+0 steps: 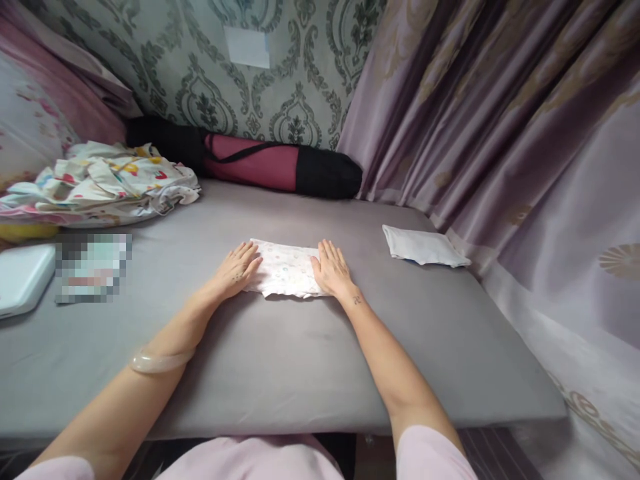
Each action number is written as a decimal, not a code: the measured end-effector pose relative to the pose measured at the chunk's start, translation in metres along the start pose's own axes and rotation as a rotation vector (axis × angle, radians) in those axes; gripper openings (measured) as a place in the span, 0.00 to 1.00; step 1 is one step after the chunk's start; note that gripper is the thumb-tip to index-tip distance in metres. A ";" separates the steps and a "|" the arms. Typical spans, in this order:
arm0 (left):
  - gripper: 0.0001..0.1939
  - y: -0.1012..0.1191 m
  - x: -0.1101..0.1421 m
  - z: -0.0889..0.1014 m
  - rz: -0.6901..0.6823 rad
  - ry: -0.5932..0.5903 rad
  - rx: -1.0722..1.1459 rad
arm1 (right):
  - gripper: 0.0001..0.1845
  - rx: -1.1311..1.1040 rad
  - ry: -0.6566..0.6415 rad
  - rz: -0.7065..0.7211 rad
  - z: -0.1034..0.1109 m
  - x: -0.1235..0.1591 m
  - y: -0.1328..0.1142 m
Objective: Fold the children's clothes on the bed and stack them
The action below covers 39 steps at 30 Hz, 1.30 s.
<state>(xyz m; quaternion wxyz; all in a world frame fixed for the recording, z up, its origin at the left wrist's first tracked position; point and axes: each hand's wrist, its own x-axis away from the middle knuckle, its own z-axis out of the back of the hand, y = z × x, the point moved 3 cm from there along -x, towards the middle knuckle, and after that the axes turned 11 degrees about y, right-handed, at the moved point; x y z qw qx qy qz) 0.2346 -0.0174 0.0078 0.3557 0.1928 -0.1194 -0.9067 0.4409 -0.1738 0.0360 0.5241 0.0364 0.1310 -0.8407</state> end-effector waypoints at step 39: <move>0.20 -0.027 0.001 0.016 0.221 0.240 0.134 | 0.33 -0.078 -0.180 0.125 -0.023 -0.022 -0.097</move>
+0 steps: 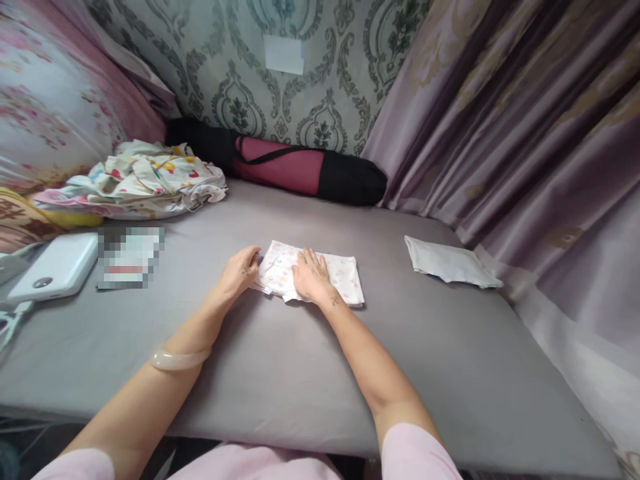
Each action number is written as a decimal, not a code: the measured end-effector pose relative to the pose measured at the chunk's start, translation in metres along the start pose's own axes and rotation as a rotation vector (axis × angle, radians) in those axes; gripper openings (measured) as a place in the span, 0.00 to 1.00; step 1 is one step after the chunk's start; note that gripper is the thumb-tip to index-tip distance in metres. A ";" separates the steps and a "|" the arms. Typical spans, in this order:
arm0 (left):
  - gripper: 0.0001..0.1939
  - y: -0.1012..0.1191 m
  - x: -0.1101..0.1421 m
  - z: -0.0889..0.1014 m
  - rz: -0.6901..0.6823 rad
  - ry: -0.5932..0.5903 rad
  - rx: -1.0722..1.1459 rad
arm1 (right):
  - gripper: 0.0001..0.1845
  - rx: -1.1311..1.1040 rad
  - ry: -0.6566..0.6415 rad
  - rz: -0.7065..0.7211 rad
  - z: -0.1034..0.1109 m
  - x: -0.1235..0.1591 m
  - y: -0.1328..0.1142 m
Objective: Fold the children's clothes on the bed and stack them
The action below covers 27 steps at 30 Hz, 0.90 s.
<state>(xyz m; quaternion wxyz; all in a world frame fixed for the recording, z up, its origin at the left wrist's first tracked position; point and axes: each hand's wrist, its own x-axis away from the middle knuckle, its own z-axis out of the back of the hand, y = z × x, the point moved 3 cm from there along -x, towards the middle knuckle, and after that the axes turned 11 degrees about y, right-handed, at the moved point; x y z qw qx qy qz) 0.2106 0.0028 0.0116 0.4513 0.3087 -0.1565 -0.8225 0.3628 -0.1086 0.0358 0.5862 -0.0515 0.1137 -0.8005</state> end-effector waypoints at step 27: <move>0.23 0.003 -0.001 -0.001 -0.012 0.016 0.064 | 0.32 -0.075 0.082 0.110 -0.027 -0.015 -0.064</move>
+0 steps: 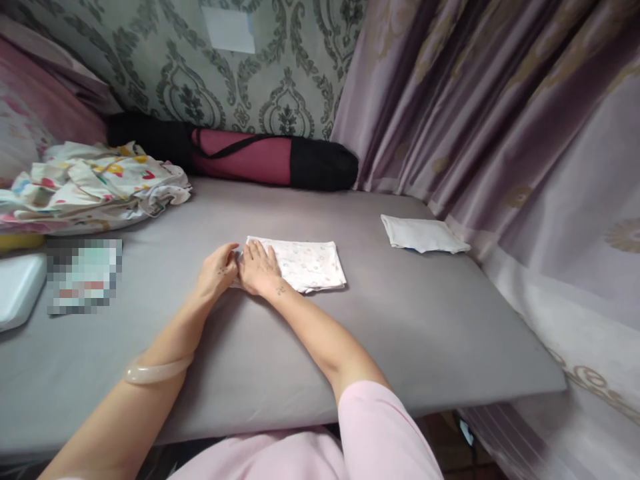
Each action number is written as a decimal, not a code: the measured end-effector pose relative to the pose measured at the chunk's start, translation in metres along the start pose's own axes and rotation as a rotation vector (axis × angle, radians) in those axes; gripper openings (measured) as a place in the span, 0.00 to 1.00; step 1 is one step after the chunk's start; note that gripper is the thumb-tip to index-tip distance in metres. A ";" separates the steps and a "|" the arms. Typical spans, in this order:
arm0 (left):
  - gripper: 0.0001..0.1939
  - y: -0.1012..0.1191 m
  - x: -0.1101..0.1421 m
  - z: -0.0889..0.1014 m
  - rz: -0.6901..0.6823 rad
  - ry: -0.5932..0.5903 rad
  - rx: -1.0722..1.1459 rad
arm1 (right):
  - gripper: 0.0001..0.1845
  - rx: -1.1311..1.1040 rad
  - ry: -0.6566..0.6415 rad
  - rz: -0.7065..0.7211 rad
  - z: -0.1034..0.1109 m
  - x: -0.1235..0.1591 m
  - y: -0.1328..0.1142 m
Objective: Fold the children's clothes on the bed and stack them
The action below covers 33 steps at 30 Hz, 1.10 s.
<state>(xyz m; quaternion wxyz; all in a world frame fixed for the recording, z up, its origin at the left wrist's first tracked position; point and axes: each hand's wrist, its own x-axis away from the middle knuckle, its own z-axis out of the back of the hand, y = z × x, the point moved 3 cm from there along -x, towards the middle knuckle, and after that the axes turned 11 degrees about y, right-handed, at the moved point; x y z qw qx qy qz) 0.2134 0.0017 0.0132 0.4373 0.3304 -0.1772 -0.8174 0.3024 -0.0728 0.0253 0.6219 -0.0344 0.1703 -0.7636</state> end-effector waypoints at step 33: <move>0.32 0.049 0.030 -0.022 -0.371 -0.425 -0.323 | 0.34 0.125 0.045 -0.308 0.045 0.069 0.121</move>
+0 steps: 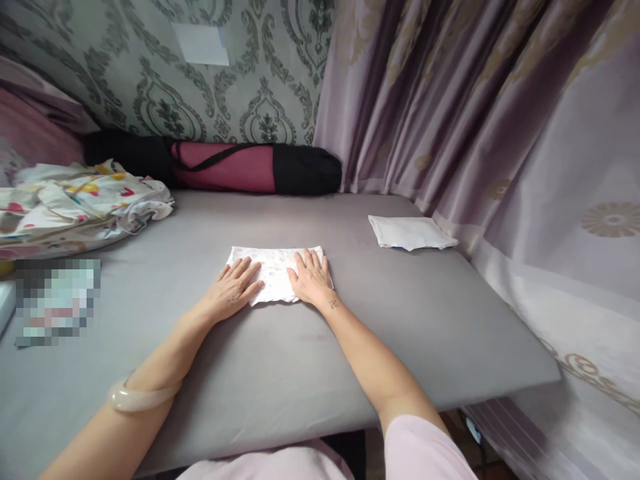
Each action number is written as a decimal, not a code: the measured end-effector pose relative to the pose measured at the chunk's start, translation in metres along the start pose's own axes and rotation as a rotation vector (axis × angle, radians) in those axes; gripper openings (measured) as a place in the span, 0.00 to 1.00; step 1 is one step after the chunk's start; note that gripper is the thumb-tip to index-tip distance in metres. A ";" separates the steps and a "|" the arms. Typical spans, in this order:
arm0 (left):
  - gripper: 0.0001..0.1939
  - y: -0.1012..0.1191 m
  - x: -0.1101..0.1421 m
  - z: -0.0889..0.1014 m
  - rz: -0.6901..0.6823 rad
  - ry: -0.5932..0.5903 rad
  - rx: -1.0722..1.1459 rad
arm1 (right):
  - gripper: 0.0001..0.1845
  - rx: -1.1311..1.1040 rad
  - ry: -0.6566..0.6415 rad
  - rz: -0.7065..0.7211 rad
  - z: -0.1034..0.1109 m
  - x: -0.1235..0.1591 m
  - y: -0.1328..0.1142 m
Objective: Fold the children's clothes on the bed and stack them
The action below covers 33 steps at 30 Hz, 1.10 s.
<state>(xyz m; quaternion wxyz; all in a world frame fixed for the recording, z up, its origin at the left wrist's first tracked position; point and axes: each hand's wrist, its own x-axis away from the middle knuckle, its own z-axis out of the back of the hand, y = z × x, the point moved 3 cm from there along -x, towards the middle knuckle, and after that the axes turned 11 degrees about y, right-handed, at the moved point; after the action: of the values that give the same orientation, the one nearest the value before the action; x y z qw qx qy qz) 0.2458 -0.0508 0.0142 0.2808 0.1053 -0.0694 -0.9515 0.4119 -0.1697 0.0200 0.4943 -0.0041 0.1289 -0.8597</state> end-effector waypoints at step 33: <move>0.30 0.007 -0.036 -0.009 -0.002 0.106 0.007 | 0.25 -0.013 0.198 -0.246 0.017 -0.002 0.048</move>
<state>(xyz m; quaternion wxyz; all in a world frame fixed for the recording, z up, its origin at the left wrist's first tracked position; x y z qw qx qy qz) 0.2815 -0.0376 0.0131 0.2827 0.1563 -0.0575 -0.9446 0.4564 -0.1945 0.0260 0.3703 0.0619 0.1811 -0.9090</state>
